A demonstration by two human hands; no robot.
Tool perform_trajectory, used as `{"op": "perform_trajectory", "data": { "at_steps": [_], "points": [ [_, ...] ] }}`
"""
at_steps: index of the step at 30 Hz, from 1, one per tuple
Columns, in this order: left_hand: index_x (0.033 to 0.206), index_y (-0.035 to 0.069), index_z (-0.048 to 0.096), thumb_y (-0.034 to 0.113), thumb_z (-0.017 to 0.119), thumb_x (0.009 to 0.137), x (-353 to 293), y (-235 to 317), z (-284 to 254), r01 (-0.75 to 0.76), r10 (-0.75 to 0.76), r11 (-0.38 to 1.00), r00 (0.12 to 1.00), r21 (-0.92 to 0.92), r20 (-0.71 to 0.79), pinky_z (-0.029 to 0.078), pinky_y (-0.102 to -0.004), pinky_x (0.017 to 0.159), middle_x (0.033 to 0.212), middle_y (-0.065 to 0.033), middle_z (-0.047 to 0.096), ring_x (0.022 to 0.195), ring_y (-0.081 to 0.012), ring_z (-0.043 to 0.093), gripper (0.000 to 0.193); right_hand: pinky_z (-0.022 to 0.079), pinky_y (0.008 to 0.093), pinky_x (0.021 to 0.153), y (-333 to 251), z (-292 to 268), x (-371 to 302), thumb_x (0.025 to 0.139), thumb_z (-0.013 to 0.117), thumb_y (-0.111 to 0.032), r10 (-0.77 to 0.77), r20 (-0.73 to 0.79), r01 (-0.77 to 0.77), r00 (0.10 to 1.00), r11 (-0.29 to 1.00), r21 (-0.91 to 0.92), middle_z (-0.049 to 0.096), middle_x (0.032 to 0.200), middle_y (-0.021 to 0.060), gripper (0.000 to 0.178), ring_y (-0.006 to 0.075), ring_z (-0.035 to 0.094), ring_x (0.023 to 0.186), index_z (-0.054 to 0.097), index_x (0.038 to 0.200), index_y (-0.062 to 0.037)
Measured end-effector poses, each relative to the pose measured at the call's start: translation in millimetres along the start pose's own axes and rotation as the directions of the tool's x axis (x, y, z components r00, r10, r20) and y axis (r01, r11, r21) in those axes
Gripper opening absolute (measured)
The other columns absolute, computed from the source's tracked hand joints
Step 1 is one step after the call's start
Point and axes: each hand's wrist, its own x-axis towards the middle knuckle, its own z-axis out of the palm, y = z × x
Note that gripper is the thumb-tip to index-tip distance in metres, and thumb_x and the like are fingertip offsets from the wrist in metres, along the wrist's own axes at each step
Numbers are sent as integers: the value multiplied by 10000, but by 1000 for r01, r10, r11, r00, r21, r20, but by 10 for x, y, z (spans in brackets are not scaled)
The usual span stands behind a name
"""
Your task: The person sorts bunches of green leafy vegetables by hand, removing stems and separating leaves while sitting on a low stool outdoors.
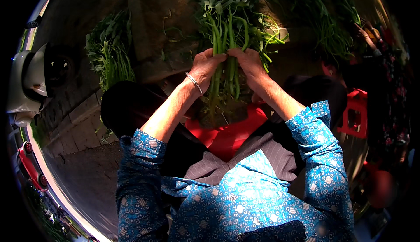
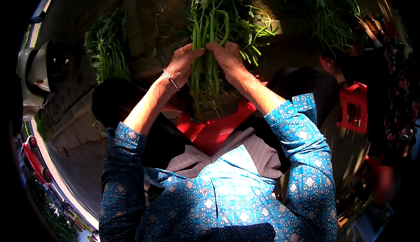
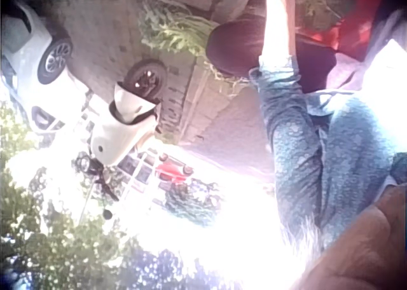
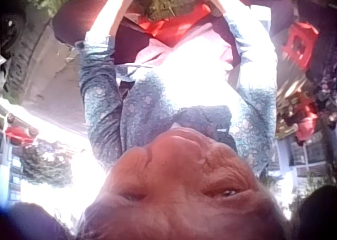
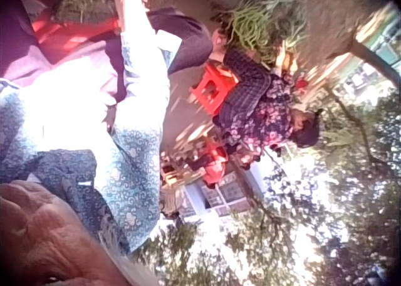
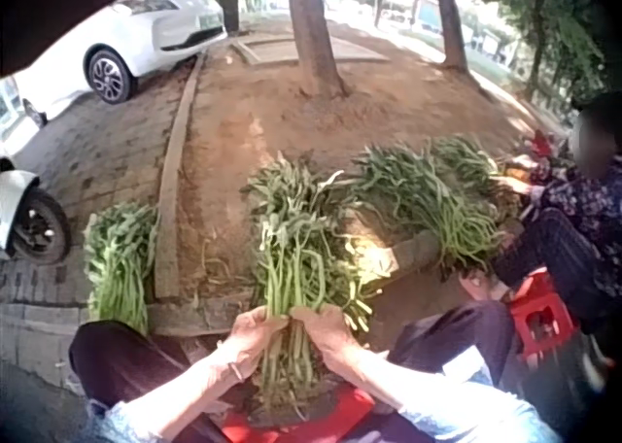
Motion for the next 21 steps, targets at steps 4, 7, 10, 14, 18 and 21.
{"op": "perform_trajectory", "data": {
  "at_steps": [4, 7, 10, 14, 18, 21],
  "points": [
    [997, 13, 563, 75, 542, 828, -9, 31, 14, -28, 29, 999, 999, 46, -34, 506, -276, 654, 876, -67, 604, 732, -141, 592, 181, 523, 300, 492, -100, 63, -81, 753, 596, -151, -4, -46, 4, 999, 1000, 6, 615, 737, 90, 220, 164, 595, 585, 596, 877, 30],
    [963, 18, 565, 80, 543, 824, -31, 71, 47, -45, 55, 991, 996, 125, -76, 509, -289, 625, 856, -68, 603, 707, -149, 591, 154, 514, 298, 510, -105, 66, -50, 751, 586, -145, 30, -12, -30, 999, 999, -29, 617, 733, 93, 220, 172, 600, 590, 598, 876, 36],
    [921, 17, 561, 80, 549, 815, -45, 125, 53, -34, 42, 994, 997, 106, -72, 510, -294, 600, 812, -73, 600, 672, -160, 592, 124, 500, 294, 527, 7, -21, 129, 751, 581, -147, -44, 49, 49, 998, 993, -107, 622, 736, 104, 224, 181, 607, 605, 601, 873, 40],
    [859, 18, 553, 73, 560, 796, -55, 221, -10, 20, 0, 987, 992, 161, -124, 505, -299, 546, 698, -76, 580, 568, -171, 579, 84, 490, 300, 530, -94, -67, 84, 756, 575, -164, 16, -13, -18, 1000, 989, -144, 604, 720, 103, 206, 186, 603, 610, 591, 856, 16],
    [786, 21, 542, 50, 575, 762, -33, 287, -133, -23, 35, 994, 993, 111, -109, 439, -293, 447, 631, -72, 556, 469, -167, 526, 50, 492, 311, 504, -201, -55, 15, 767, 572, -173, 54, 16, -55, 998, 996, 72, 541, 692, 66, 171, 181, 583, 577, 533, 830, -19],
    [792, 26, 534, 58, 586, 758, -48, 369, -205, -79, 79, 997, 993, 11, -88, 361, -265, 423, 648, -48, 515, 456, -131, 439, 70, 493, 307, 510, -313, -102, 57, 769, 573, -178, 46, 7, -47, 999, 996, 81, 547, 693, 69, 180, 170, 556, 550, 533, 821, -10]
  ]
}}
